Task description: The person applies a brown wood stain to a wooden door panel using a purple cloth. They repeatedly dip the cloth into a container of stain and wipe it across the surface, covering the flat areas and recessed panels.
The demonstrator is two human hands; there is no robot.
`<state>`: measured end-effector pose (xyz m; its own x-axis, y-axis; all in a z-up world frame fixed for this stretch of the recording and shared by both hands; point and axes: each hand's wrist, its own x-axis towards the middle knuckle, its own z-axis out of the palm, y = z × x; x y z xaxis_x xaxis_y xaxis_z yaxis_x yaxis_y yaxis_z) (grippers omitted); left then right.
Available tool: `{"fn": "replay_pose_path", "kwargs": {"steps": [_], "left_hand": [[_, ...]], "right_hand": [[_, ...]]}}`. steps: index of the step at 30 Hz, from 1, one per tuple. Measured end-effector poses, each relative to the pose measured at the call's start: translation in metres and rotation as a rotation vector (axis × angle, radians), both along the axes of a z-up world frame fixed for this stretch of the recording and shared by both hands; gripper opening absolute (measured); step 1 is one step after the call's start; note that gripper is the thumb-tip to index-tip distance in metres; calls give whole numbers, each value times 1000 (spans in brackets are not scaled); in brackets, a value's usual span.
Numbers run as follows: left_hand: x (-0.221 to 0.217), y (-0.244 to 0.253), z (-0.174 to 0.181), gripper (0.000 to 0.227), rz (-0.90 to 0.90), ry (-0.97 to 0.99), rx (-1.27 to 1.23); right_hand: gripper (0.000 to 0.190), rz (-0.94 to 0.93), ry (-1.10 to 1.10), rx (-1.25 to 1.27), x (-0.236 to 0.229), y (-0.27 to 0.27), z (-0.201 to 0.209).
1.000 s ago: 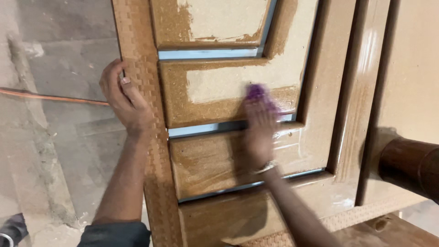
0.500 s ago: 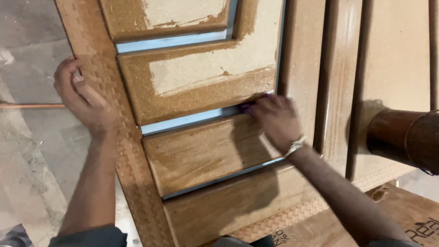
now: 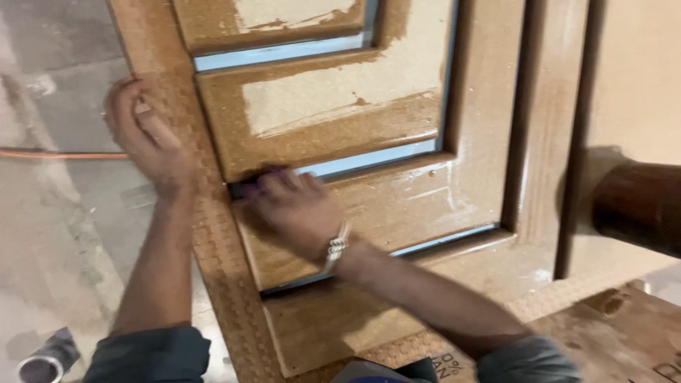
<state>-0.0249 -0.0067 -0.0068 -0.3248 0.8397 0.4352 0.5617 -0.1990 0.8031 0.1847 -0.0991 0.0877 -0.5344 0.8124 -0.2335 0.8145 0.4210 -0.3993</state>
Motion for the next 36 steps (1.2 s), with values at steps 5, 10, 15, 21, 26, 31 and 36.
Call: {"fn": "replay_pose_path", "kwargs": {"steps": [5, 10, 15, 21, 26, 31, 36], "left_hand": [[-3, 3, -11, 27, -5, -14, 14], [-6, 10, -19, 25, -10, -52, 41], [-3, 2, -16, 25, 38, 116, 10], [-2, 4, -15, 26, 67, 205, -20], [-10, 13, -20, 25, 5, 302, 76], [-4, -3, -10, 28, 37, 485, 44], [52, -20, 12, 32, -82, 445, -42]], "right_hand": [[20, -131, -426, 82, 157, 27, 13], [19, -19, -766, 168, 224, 32, 31], [22, -348, -554, 39, 192, 12, 12], [76, -56, -114, 486, 46, -41, 1], [41, -165, 264, 482, 116, -34, -9], [42, -233, -97, 529, 286, -20, 15], [44, -109, -150, 418, 319, -1, 9]]}}
